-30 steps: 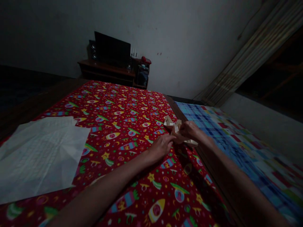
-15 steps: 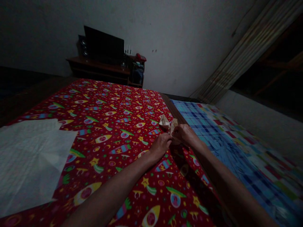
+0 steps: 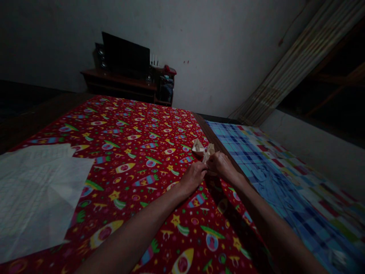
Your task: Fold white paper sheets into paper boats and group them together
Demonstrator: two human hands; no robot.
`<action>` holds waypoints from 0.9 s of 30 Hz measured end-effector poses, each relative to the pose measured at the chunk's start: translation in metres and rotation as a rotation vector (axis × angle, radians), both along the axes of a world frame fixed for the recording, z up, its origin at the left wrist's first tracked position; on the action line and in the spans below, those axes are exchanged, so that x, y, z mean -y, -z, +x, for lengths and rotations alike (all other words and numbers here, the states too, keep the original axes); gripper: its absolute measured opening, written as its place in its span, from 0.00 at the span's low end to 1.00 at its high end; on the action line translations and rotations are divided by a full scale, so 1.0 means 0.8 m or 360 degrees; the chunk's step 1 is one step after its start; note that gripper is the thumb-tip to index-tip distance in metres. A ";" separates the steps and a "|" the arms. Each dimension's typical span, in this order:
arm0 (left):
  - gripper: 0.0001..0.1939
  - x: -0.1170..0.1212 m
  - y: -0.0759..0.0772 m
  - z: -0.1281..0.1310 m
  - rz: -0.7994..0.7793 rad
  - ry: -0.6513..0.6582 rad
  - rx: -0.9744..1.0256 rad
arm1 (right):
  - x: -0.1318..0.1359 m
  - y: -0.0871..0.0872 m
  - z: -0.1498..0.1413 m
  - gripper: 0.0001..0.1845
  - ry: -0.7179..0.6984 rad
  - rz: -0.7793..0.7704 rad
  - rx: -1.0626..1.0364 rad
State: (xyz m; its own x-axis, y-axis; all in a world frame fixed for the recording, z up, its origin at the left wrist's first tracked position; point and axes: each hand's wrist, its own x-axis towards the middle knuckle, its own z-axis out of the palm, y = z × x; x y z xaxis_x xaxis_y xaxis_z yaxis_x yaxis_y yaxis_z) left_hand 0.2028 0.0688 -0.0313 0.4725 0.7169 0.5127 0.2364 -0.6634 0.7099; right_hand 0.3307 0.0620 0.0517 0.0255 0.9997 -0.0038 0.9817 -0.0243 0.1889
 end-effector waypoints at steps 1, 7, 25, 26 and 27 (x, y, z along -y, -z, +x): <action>0.08 0.001 -0.001 0.000 -0.0007 -0.0004 0.0002 | 0.000 0.000 -0.001 0.13 -0.0012 -0.0002 -0.0001; 0.12 0.005 -0.005 -0.003 -0.0035 -0.0060 0.0023 | -0.003 0.004 -0.001 0.13 -0.0072 -0.0052 -0.0014; 0.10 -0.001 -0.008 -0.014 -0.0146 -0.0307 0.0096 | 0.002 -0.010 0.005 0.13 0.0000 -0.0110 -0.0016; 0.10 -0.001 -0.009 -0.015 -0.0149 -0.0318 0.0100 | 0.002 -0.008 0.003 0.13 0.0009 -0.0110 -0.0013; 0.10 -0.001 -0.009 -0.016 -0.0152 -0.0329 0.0103 | 0.003 -0.006 0.001 0.12 0.0014 -0.0111 -0.0012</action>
